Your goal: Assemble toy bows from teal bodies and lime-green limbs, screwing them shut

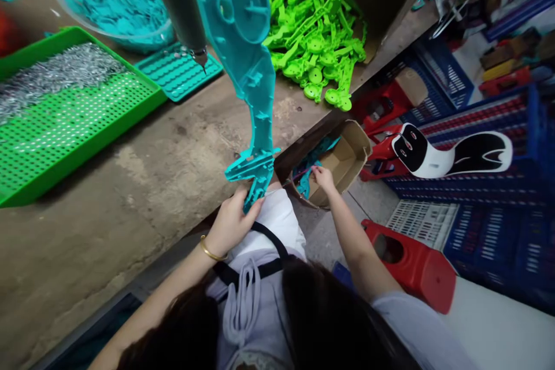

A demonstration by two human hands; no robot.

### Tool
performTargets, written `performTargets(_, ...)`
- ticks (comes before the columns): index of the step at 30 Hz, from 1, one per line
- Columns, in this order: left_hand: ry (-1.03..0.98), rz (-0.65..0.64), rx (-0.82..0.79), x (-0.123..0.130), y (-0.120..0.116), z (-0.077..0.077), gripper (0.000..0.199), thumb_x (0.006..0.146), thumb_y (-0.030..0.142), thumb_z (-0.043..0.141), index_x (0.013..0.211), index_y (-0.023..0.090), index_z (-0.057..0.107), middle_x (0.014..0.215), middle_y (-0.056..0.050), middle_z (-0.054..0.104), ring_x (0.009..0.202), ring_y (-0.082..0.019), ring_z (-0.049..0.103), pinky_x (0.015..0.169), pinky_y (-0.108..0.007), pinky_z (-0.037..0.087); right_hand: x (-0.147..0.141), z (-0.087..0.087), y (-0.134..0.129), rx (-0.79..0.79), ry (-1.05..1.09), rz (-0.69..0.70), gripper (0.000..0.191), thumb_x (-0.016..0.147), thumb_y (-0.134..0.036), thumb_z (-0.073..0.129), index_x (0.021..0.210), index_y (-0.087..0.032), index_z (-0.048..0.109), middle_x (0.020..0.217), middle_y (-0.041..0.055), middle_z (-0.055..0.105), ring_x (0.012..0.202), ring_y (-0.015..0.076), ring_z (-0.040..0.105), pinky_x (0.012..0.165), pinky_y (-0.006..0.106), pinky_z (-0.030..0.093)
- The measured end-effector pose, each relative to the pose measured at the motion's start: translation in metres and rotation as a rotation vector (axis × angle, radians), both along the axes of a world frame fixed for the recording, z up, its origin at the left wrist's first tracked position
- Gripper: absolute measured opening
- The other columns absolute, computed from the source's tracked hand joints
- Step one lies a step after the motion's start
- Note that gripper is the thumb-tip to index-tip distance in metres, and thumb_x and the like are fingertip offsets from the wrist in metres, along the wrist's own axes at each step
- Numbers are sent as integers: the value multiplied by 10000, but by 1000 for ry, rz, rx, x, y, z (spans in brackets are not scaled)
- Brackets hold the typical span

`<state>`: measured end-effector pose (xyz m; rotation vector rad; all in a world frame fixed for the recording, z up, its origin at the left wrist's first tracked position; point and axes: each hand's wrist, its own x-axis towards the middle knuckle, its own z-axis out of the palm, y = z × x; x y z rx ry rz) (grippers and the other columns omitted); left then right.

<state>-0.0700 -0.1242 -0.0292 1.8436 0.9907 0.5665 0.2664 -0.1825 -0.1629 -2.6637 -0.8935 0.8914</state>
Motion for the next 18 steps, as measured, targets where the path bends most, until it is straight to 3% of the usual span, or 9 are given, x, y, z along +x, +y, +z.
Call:
performTargets(3,13,-3,5,2,3,0,196,887,345,536,994,187,578,714,19,638,535,-130,570,575,-240,454,3,7,5,88,22,-58,358,915,-394,588,1186,-159,590,1177,71,630,1010,184,636,865,401,560)
performTargets(6,47,12,-37,3,5,1,202,885,392,548,929,198,581,660,27,612,511,-132,552,549,-243,441,-1,26,5,245,-31,-138,341,932,-431,540,1100,-148,632,1079,79,679,966,178,650,857,371,548)
performTargets(10,42,76,-107,-12,1,12,278,851,476,592,895,202,593,698,-10,665,575,-170,609,557,-277,481,-18,71,12,521,-147,-259,586,971,-535,249,1171,-108,597,1002,131,711,904,180,670,815,319,535)
performTargets(12,-10,142,-161,-28,-5,25,284,818,475,640,918,209,618,789,-33,712,674,-204,667,624,-314,545,-36,100,23,678,-159,-263,590,961,-555,247,1210,-131,573,987,107,705,865,162,670,817,325,541)
performTargets(14,-100,281,-242,-48,-8,45,240,795,448,688,915,249,629,857,-19,740,759,-226,703,676,-352,597,-63,128,40,949,-91,-183,470,947,-534,368,1172,-195,602,917,59,700,820,153,666,824,343,548)
performTargets(16,-219,509,-329,-68,-6,68,174,793,407,712,894,303,614,835,45,743,731,-212,712,622,-356,628,-96,152,62,1200,31,1,326,937,-463,464,1118,-255,639,880,26,699,788,145,663,812,338,553)
performTargets(18,-346,716,-347,-84,4,89,124,811,376,701,878,327,609,805,97,729,699,-187,709,596,-353,654,-131,171,88,1254,130,263,255,935,-400,495,1074,-276,668,921,18,714,803,141,670,805,318,555)
